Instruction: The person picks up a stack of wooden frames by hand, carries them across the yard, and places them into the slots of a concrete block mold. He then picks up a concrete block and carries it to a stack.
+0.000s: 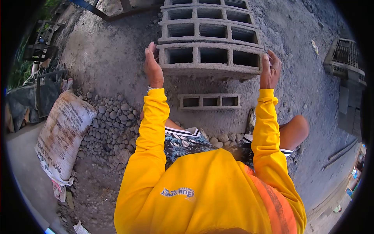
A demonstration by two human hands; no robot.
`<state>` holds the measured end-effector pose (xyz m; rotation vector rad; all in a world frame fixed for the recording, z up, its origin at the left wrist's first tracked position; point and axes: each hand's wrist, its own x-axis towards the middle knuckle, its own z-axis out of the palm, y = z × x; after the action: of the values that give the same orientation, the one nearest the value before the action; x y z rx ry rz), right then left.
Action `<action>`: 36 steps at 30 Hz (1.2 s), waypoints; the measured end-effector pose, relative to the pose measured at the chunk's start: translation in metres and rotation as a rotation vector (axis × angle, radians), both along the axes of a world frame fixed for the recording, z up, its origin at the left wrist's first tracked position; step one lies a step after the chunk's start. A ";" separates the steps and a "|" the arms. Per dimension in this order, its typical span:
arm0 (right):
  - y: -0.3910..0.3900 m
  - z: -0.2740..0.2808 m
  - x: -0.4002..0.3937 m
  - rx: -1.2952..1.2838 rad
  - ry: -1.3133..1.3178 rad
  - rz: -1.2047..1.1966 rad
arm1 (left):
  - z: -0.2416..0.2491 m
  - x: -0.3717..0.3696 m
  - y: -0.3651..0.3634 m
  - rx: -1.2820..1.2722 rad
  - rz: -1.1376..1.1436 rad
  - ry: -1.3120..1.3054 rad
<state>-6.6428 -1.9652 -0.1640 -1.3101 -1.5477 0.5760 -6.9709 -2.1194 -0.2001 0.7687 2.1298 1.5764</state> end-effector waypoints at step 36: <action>0.021 -0.034 0.061 -0.377 0.452 0.088 | -0.041 -0.017 -0.043 0.287 0.214 -0.721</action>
<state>-6.5821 -1.9445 -0.1982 -1.2744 -1.1579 1.1771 -6.9878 -2.1628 -0.2412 0.0061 1.5085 1.9164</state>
